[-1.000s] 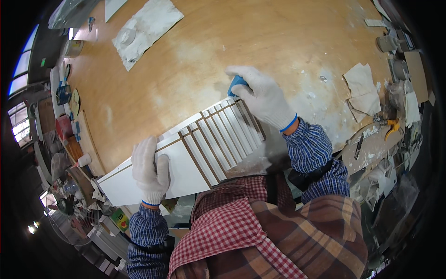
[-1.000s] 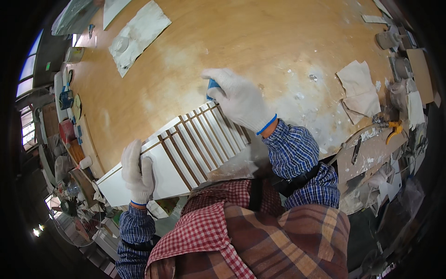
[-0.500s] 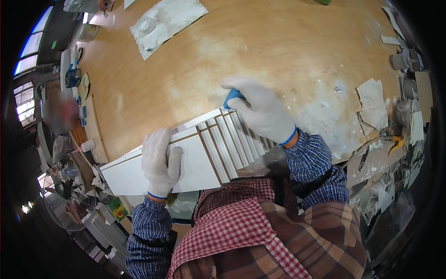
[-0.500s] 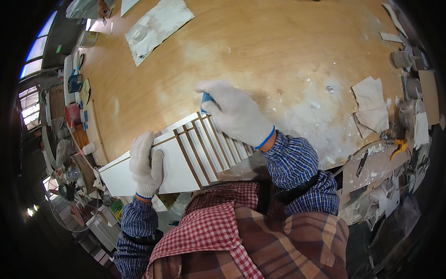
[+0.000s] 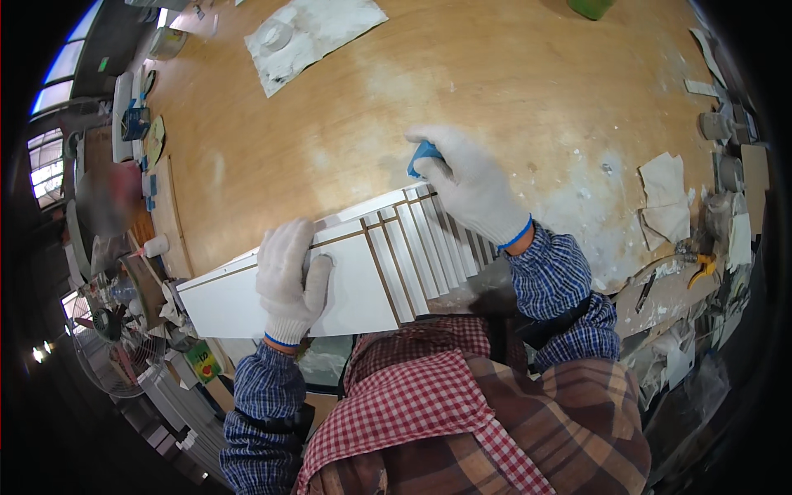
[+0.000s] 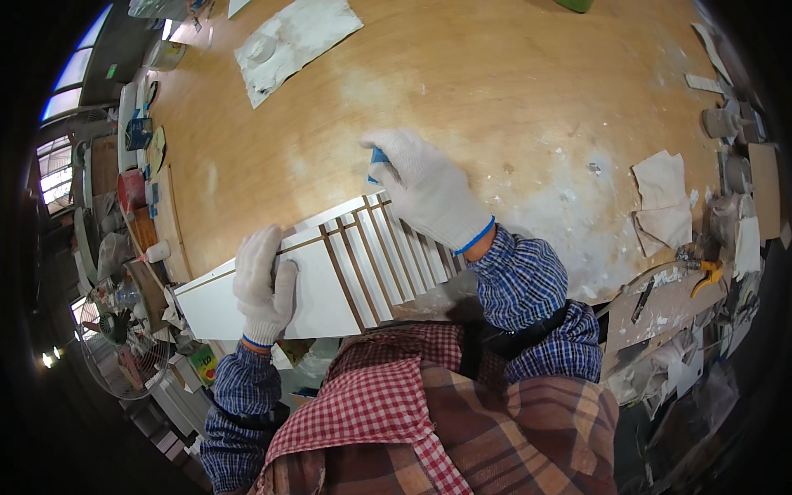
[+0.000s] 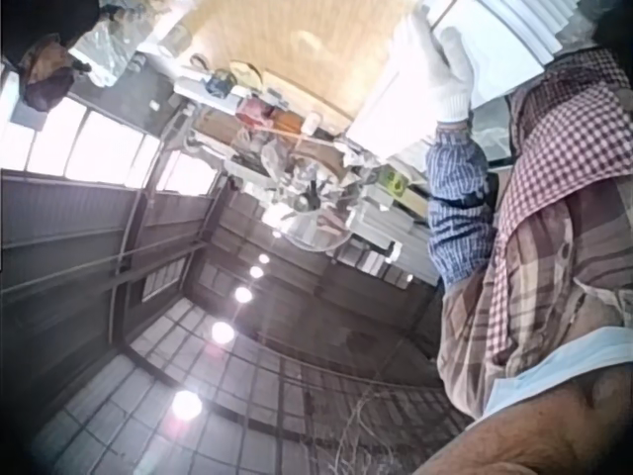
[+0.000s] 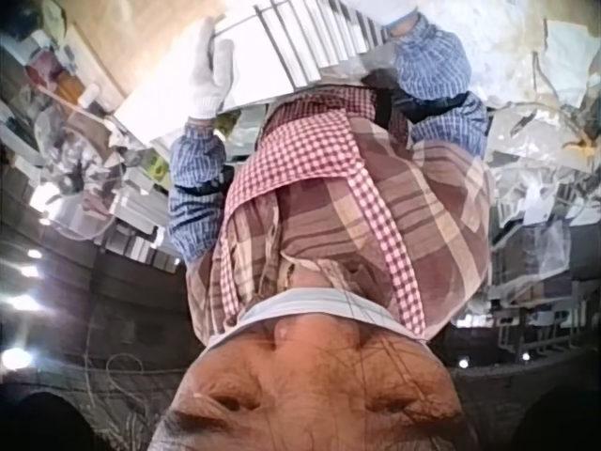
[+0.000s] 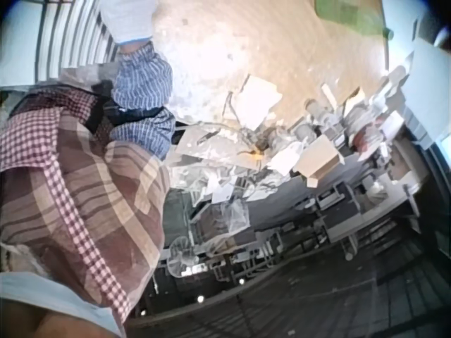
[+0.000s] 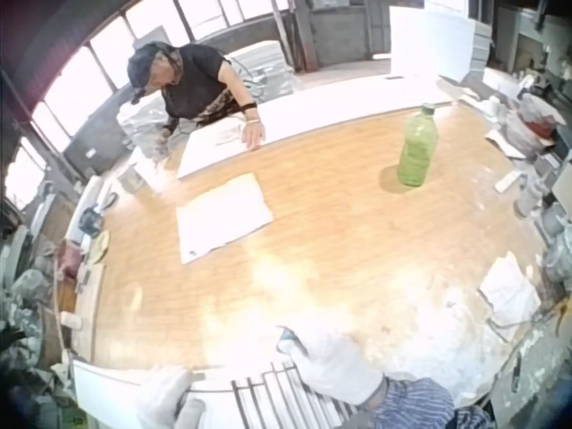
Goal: Inspecting, cleaning, and organizing white furniture components in a workshop environment.
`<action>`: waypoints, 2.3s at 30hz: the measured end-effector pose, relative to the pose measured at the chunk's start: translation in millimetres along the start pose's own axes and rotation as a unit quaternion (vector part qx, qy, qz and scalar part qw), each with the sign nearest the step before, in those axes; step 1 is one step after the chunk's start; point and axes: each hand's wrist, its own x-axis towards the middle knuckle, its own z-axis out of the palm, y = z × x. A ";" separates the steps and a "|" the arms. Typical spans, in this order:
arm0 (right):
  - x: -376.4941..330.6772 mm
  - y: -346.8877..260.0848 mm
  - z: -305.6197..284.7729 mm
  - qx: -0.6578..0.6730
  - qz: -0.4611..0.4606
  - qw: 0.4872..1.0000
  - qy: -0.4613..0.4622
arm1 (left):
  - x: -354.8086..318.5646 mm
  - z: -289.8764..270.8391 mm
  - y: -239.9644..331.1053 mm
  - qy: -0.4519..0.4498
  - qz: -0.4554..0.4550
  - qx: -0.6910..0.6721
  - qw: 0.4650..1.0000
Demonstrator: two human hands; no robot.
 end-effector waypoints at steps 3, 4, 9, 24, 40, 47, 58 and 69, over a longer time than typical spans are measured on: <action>2.0 -9.8 1.8 -0.014 -0.032 0.999 -0.018 | -1.4 -1.0 -0.5 0.000 -0.005 -0.011 1.000; 1.9 -11.8 3.4 -0.041 -0.058 0.997 -0.035 | -2.4 -1.4 -0.9 0.002 -0.005 -0.008 1.000; 3.2 -9.1 -0.4 -0.028 -0.043 0.998 -0.030 | 0.6 -5.0 4.8 -0.022 -0.033 -0.011 0.999; -15.3 -31.2 -3.2 0.015 -0.027 0.999 -0.020 | -1.9 -4.9 3.3 -0.014 -0.041 -0.038 0.998; -4.9 -30.8 -8.2 -0.011 0.031 0.996 -0.085 | -8.2 0.7 -5.9 0.021 0.012 0.011 1.000; -8.9 -28.9 -1.0 -0.033 -0.039 0.995 -0.082 | -7.5 -3.0 0.2 -0.012 -0.050 -0.034 0.998; -1.2 -24.7 1.6 -0.035 -0.079 0.993 -0.078 | -8.8 -0.7 -0.9 -0.006 -0.040 -0.018 0.999; -3.6 -28.9 6.2 -0.028 -0.069 0.994 -0.085 | -7.4 -3.4 0.2 -0.004 -0.030 -0.013 0.999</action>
